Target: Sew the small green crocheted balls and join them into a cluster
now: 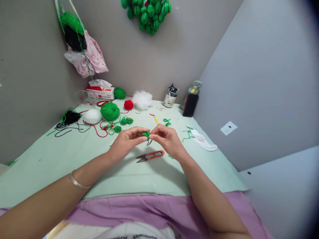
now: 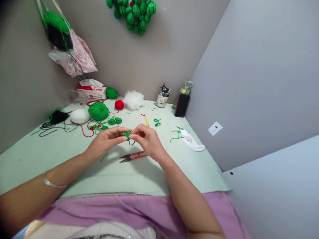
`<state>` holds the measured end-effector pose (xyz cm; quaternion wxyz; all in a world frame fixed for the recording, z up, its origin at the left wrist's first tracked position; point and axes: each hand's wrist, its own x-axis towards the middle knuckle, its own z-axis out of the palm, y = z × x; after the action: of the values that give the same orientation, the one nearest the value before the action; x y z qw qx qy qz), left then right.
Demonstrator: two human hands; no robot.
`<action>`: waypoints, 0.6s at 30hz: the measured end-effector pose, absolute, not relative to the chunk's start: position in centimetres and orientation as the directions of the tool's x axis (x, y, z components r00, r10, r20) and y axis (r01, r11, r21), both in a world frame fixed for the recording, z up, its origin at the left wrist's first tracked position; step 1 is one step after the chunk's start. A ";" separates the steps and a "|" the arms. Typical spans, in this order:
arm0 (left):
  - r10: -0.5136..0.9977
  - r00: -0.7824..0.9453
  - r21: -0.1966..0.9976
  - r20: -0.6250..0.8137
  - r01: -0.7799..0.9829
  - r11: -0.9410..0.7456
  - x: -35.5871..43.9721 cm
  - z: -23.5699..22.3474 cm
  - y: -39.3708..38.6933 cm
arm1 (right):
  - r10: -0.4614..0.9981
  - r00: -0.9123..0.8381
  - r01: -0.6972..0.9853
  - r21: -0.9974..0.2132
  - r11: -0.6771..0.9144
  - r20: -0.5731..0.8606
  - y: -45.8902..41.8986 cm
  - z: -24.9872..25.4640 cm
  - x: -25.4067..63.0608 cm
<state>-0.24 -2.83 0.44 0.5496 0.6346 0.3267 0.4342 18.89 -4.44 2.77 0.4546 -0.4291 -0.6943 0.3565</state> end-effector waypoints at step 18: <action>0.909 0.375 0.983 0.179 -0.095 -0.155 -0.3 0.1 -2.2 | 0.918 -0.206 0.289 -0.875 0.389 0.340 -4.8 2.2 18.6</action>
<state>-0.31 -2.24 0.10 0.5587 0.6128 0.3323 0.4493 18.62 -4.75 2.23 0.4576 -0.4331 -0.6964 0.3436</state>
